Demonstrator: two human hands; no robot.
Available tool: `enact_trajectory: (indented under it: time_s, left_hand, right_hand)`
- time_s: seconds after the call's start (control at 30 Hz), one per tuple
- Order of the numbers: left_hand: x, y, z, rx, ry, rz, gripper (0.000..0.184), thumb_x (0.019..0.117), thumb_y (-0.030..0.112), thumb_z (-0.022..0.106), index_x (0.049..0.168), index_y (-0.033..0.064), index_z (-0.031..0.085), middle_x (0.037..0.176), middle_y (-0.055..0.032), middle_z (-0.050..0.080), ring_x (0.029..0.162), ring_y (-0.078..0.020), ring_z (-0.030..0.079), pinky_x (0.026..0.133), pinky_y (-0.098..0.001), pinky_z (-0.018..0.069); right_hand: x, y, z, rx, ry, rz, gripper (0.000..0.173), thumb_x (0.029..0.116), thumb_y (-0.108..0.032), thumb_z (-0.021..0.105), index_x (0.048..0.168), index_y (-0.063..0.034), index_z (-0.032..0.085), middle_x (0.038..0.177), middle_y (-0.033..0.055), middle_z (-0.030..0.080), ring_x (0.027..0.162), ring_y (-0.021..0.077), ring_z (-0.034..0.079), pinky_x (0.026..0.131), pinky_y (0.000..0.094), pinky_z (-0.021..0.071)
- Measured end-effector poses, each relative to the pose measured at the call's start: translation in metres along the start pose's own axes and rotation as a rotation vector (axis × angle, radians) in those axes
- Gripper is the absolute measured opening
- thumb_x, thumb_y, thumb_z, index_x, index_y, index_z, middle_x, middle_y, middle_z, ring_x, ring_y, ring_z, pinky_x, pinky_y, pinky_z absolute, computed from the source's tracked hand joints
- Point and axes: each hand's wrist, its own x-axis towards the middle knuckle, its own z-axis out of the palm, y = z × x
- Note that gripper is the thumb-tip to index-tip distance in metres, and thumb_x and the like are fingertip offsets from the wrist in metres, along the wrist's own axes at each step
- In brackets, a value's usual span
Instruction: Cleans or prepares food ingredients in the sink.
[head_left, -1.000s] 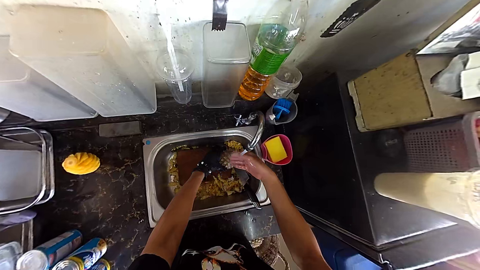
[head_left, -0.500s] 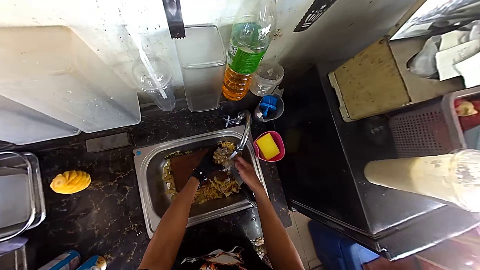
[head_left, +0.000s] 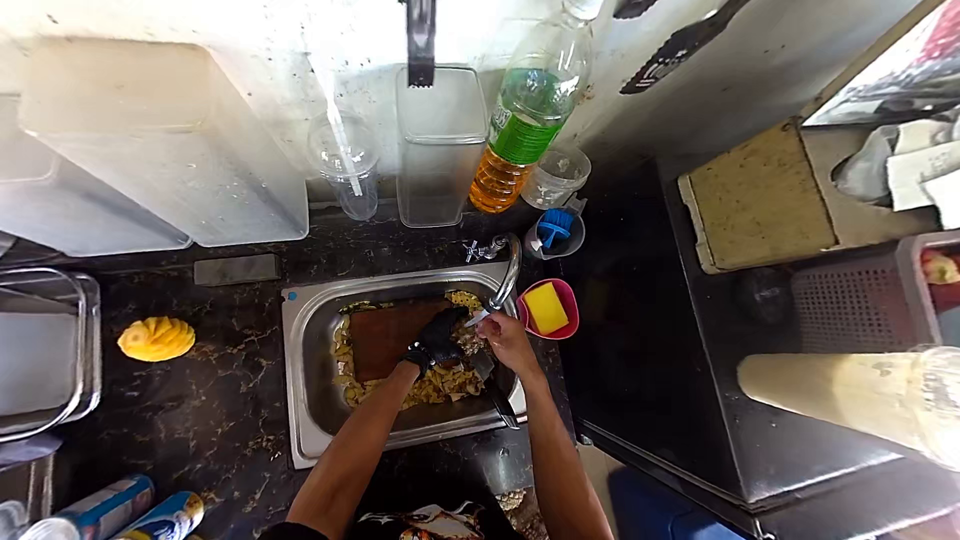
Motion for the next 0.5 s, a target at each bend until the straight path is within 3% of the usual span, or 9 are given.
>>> enact_trajectory:
  time_s: [0.03,0.1,0.2,0.27,0.33,0.4,0.5]
  left_hand:
    - [0.003,0.000,0.002,-0.026,0.005,-0.034,0.100,0.0619,0.017,0.093,0.151,0.0116,0.047,0.150,-0.0154,0.051,0.137,-0.0307,0.049,0.115,-0.0492,0.0410]
    - [0.007,0.003,0.004,-0.061,0.018,-0.129,0.097,0.0616,0.018,0.094,0.147,0.0084,0.050,0.145,-0.0163,0.055,0.133,-0.0300,0.053,0.113,-0.0486,0.0441]
    - [0.008,0.003,0.001,-0.112,0.027,-0.244,0.094,0.0645,0.023,0.092,0.147,0.0087,0.049,0.144,-0.0163,0.056,0.132,-0.0291,0.054,0.111,-0.0481,0.0454]
    - [0.008,0.002,-0.001,-0.181,0.050,-0.266,0.093,0.0643,0.020,0.093,0.146,0.0072,0.050,0.142,-0.0173,0.057,0.131,-0.0286,0.056,0.111,-0.0471,0.0463]
    - [0.007,0.004,-0.006,-0.213,0.062,-0.275,0.092,0.0639,0.017,0.093,0.145,0.0063,0.051,0.141,-0.0183,0.057,0.130,-0.0294,0.056,0.110,-0.0475,0.0468]
    - [0.003,0.006,-0.013,-0.156,0.055,-0.276,0.093,0.0654,0.019,0.093,0.147,0.0091,0.050,0.143,-0.0174,0.056,0.132,-0.0298,0.055,0.110,-0.0487,0.0461]
    - [-0.019,0.004,-0.030,0.156,0.136,-0.249,0.085,0.0688,0.029,0.089,0.143,0.0050,0.054,0.140,-0.0217,0.059,0.129,-0.0357,0.057,0.108,-0.0527,0.0474]
  right_hand:
    - [0.006,-0.003,-0.004,0.061,-0.094,-0.025,0.025,0.1036,-0.008,0.056,0.121,0.0054,0.068,0.114,0.0156,0.073,0.099,0.0159,0.073,0.093,0.0307,0.0603]
    - [0.023,-0.007,-0.013,-0.121,-0.152,-0.101,0.025,0.1017,-0.005,0.057,0.120,0.0014,0.072,0.116,0.0141,0.074,0.107,0.0181,0.071,0.101,0.0349,0.0553]
    - [0.058,-0.009,-0.017,-0.437,-0.023,-0.268,0.023,0.0992,-0.009,0.062,0.117,-0.0088,0.076,0.118,0.0143,0.073,0.115,0.0309,0.068,0.105,0.0513,0.0513]
    - [0.085,-0.008,-0.015,-0.577,0.051,-0.501,0.021,0.0976,-0.005,0.063,0.113,-0.0090,0.077,0.117,0.0127,0.073,0.116,0.0314,0.067,0.105,0.0508,0.0523]
    - [0.105,-0.017,-0.016,-0.726,0.080,-0.653,0.024,0.0905,0.005,0.066,0.108,-0.0063,0.077,0.127,0.0131,0.068,0.126,0.0340,0.059,0.109,0.0511,0.0487]
    - [0.126,-0.036,-0.018,-0.906,0.041,-0.583,0.022,0.0874,0.009,0.067,0.104,-0.0026,0.077,0.138,0.0208,0.061,0.138,0.0402,0.050,0.113,0.0539,0.0448]
    - [0.138,-0.067,-0.029,-1.045,-0.108,-0.424,0.025,0.0912,0.008,0.063,0.109,-0.0026,0.077,0.131,0.0253,0.061,0.128,0.0422,0.055,0.107,0.0535,0.0483]
